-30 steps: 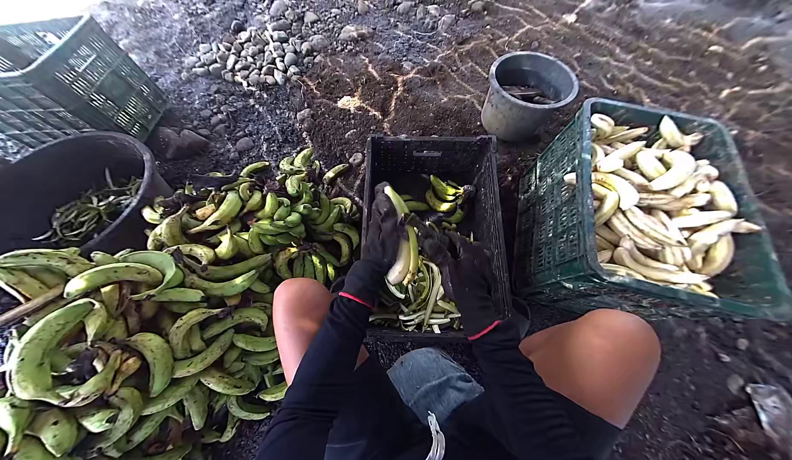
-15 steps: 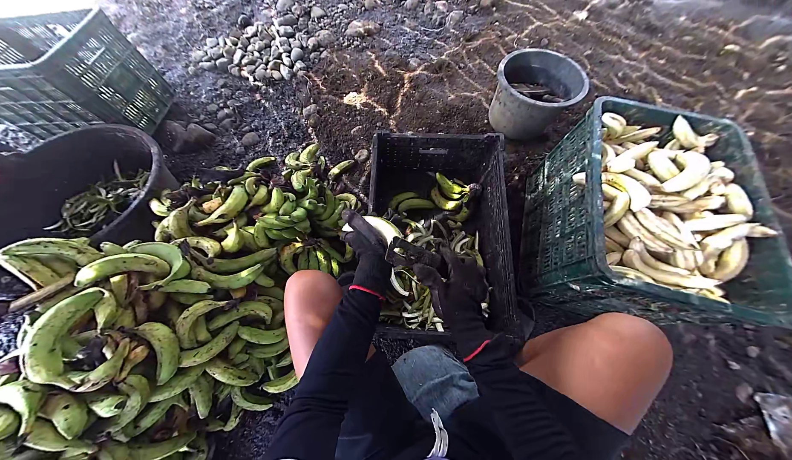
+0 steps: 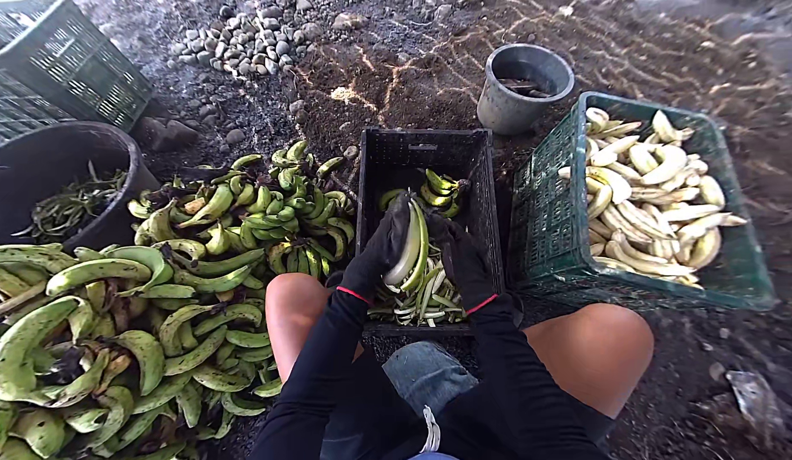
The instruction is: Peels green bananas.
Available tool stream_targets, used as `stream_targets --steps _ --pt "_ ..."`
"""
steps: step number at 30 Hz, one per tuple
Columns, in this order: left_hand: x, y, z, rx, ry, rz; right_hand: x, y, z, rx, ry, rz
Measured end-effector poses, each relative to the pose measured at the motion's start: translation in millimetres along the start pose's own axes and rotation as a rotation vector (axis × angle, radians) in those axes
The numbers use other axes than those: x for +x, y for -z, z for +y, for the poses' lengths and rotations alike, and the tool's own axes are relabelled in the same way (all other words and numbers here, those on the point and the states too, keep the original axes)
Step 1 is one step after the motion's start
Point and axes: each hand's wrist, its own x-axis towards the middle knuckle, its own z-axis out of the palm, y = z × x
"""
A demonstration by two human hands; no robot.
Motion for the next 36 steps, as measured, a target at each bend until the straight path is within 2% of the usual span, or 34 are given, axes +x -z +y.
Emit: stream_targets --steps 1,3,5,6,7,9,13,15,17,19,21,23,25,29,32,34,36 --pt "1.0 -4.3 3.9 -0.007 -0.015 -0.097 8.7 3.3 5.1 0.022 -0.001 -0.052" --pt "5.1 -13.4 2.5 -0.072 0.01 -0.14 26.0 4.0 14.8 0.054 -0.041 -0.088" --pt "15.0 -10.5 -3.4 -0.233 0.102 -0.008 21.1 -1.1 15.1 0.128 -0.079 -0.012" --pt "26.9 -11.4 -5.5 -0.361 0.128 0.124 12.0 -3.0 13.0 0.127 -0.054 0.031" --pt "39.2 -11.2 -6.0 -0.508 0.135 0.25 1.6 -5.2 11.8 0.065 0.009 0.064" --pt "38.4 -4.6 -4.7 -0.752 0.127 0.328 -19.7 -14.4 12.8 -0.065 0.171 0.114" --pt "15.4 1.3 -1.8 -1.019 0.205 0.211 -38.9 -36.2 22.0 -0.052 0.422 0.371" --pt "11.6 1.9 -4.6 -0.963 0.197 0.184 -39.6 -34.4 22.2 -0.044 0.461 0.424" --pt "1.7 3.7 -9.4 -0.77 0.161 0.177 -40.8 -29.3 21.7 -0.062 0.451 0.407" --pt "1.4 5.9 -6.0 -0.676 0.182 0.199 -41.8 -21.9 16.9 -0.072 0.362 0.312" --pt "0.6 7.3 1.3 -0.472 0.192 0.231 -42.0 -14.4 9.2 -0.06 0.233 0.178" --pt "-4.2 6.4 3.7 -0.152 0.119 0.234 -34.9 -9.3 0.7 -0.014 0.085 0.042" --pt "-9.1 7.6 2.8 0.04 0.001 0.138 -21.7 -13.7 0.8 0.111 0.008 -0.014" --pt "-9.3 -5.0 10.2 -0.135 0.025 -0.023 -4.0 -10.1 3.8 0.29 -0.085 -0.131" --pt "-5.3 -7.3 5.9 -0.269 0.027 -0.099 -1.7 -9.5 10.3 0.37 -0.104 -0.076" --pt "-2.6 -5.0 1.9 -0.373 0.078 -0.007 -9.3 -4.5 7.2 0.371 -0.101 -0.024" --pt "0.4 -3.2 6.6 -0.509 0.13 0.097 -13.4 -4.0 14.3 0.266 0.02 0.039"
